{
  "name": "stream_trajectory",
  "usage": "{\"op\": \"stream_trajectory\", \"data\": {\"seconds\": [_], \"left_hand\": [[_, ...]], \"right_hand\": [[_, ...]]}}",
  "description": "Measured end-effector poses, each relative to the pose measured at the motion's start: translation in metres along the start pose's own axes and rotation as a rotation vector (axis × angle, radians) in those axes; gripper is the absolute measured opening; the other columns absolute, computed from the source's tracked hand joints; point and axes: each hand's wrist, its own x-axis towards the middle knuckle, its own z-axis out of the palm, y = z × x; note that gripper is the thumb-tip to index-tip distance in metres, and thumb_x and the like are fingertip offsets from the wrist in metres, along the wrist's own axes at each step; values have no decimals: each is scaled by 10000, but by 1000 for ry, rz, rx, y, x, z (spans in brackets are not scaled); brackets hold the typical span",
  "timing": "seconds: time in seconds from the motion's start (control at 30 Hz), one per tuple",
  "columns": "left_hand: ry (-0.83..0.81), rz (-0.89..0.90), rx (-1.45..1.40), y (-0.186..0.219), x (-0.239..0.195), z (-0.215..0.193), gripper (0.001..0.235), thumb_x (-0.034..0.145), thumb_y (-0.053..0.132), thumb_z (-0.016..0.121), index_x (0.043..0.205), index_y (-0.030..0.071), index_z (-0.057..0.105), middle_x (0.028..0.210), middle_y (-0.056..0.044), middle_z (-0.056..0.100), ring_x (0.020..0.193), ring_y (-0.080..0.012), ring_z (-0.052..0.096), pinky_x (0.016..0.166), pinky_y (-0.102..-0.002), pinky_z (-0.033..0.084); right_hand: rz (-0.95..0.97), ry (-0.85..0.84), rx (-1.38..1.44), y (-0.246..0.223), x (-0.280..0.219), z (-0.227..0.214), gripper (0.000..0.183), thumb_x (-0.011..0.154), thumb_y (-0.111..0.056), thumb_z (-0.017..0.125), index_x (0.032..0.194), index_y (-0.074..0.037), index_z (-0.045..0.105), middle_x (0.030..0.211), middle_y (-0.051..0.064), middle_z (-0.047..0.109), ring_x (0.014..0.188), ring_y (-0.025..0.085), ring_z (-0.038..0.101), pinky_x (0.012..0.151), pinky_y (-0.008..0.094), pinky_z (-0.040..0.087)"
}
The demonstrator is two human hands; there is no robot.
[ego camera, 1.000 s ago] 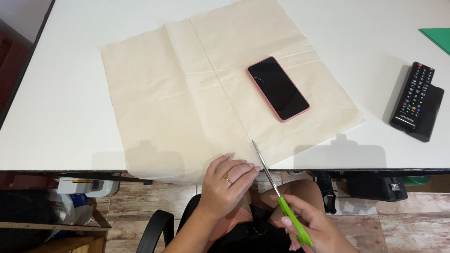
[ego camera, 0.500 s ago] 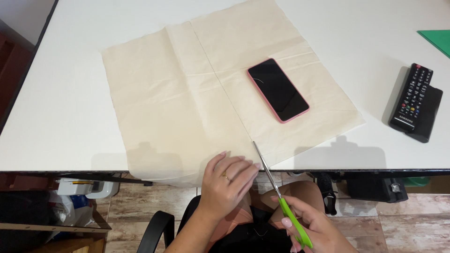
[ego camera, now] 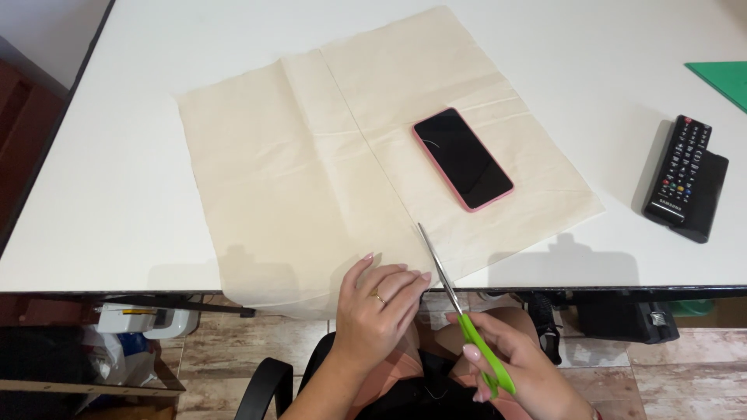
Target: Cutting fabric into strips using scissors on a desk
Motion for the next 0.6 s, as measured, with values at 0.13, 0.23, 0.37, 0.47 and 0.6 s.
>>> {"op": "stream_trajectory", "data": {"seconds": [0.13,0.23,0.37,0.47,0.6], "left_hand": [[-2,23,-3,0,2,-3,184,924,63,777,1085,149,757,1038,27,720,985,-184,689,1022,-472,474],[3,23,-12,0,3,-3,195,909,57,779,1079,152,769,1039,23,723,991,-189,690,1032,-472,466],[4,32,-13,-2,3,-4,192,904,78,801,1082,148,774,1035,21,730,989,-187,694,1032,-471,472],[-3,36,-13,-2,3,-5,204,901,69,791,1089,146,771,1041,22,726,995,-186,686,1033,-474,474],[-5,28,-17,-2,3,-5,191,912,62,766,1083,148,768,1043,28,716,993,-182,690,1034,-463,470]], "right_hand": [[-81,-5,-47,-33,-3,13,526,879,-242,697,1365,-43,702,571,139,576,493,216,598,536,350,507],[-62,24,-65,-47,-3,19,490,879,-271,694,1327,-77,732,637,115,582,531,218,608,618,333,492],[-104,53,-56,-45,-1,22,522,864,-302,695,1317,-51,754,648,91,539,512,209,573,578,329,473],[-51,58,-22,-43,0,20,465,871,-274,702,1270,-38,740,610,124,523,484,226,557,531,344,484],[-65,29,-26,-39,1,18,482,865,-263,705,1293,-44,741,590,110,492,463,214,538,503,327,503]]}}
